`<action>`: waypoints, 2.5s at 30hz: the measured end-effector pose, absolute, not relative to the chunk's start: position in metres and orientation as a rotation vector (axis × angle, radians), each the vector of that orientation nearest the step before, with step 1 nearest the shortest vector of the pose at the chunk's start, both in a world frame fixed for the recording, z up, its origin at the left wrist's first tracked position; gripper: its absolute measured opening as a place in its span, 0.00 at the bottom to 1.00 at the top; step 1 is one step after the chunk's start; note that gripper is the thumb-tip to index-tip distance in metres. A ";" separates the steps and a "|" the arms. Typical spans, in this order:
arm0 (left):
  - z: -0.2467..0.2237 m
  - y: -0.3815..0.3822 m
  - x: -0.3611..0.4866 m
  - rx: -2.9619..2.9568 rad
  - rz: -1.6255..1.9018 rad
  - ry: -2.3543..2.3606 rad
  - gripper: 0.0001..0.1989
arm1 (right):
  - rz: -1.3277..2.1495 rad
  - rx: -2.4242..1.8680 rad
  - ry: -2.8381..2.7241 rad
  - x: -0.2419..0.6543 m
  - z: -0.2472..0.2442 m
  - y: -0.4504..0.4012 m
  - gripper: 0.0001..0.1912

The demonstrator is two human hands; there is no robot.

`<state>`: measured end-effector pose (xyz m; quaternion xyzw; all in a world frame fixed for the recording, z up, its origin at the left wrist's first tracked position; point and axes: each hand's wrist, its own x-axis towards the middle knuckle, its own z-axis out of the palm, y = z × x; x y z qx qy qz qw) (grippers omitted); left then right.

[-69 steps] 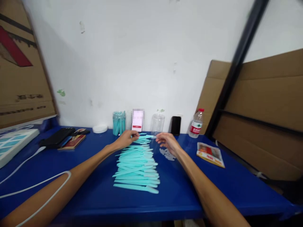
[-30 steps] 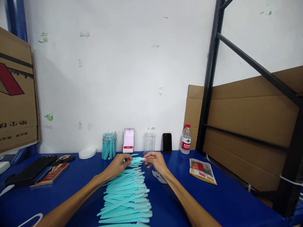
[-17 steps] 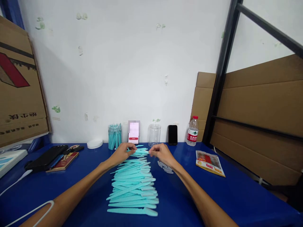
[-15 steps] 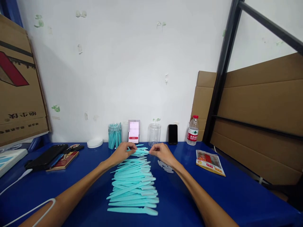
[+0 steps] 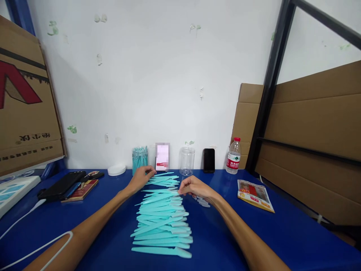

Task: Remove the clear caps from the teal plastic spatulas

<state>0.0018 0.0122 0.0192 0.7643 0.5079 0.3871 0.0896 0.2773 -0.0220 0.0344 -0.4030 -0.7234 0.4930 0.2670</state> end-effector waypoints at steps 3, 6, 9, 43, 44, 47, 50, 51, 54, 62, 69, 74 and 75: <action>0.014 0.012 0.000 2.364 1.066 1.543 0.09 | 1.284 -1.120 -1.954 0.277 0.034 -0.021 0.07; 0.010 0.012 -0.004 2.457 0.982 1.580 0.08 | 1.265 -1.106 -1.969 0.278 0.036 -0.020 0.08; 0.009 0.010 -0.008 2.542 0.894 1.616 0.07 | 1.272 -1.107 -1.966 0.280 0.036 -0.020 0.08; 0.014 0.012 -0.003 2.663 0.542 1.690 0.07 | 1.075 -0.870 -1.569 0.320 0.053 0.000 0.28; 0.014 0.012 -0.003 2.664 0.538 1.694 0.06 | 0.994 -0.970 -1.608 0.322 0.052 0.001 0.28; 0.013 0.012 -0.002 2.669 0.527 1.705 0.05 | 0.753 -1.294 -1.754 0.332 0.046 0.004 0.24; 0.010 0.014 -0.001 2.674 0.523 1.726 0.04 | 0.617 -1.588 -1.935 0.343 0.042 0.005 0.14; 0.009 0.014 -0.001 2.676 0.524 1.732 0.04 | 0.606 -1.670 -1.993 0.347 0.041 0.004 0.12; 0.008 0.014 -0.001 2.680 0.523 1.742 0.04 | 0.638 -1.837 -2.122 0.353 0.044 0.001 0.21; 0.010 0.010 -0.001 2.686 0.510 1.734 0.04 | 0.794 -1.862 -2.243 0.351 0.044 -0.005 0.42; 0.010 0.010 0.001 2.697 0.510 1.740 0.05 | 0.721 -1.649 -2.228 0.336 0.032 0.001 0.25; 0.008 0.010 0.003 2.735 0.536 1.728 0.08 | 0.638 -1.559 -2.227 0.321 0.025 0.003 0.14; 0.008 0.010 0.003 2.741 0.548 1.727 0.09 | 0.610 -1.555 -2.226 0.319 0.023 0.004 0.12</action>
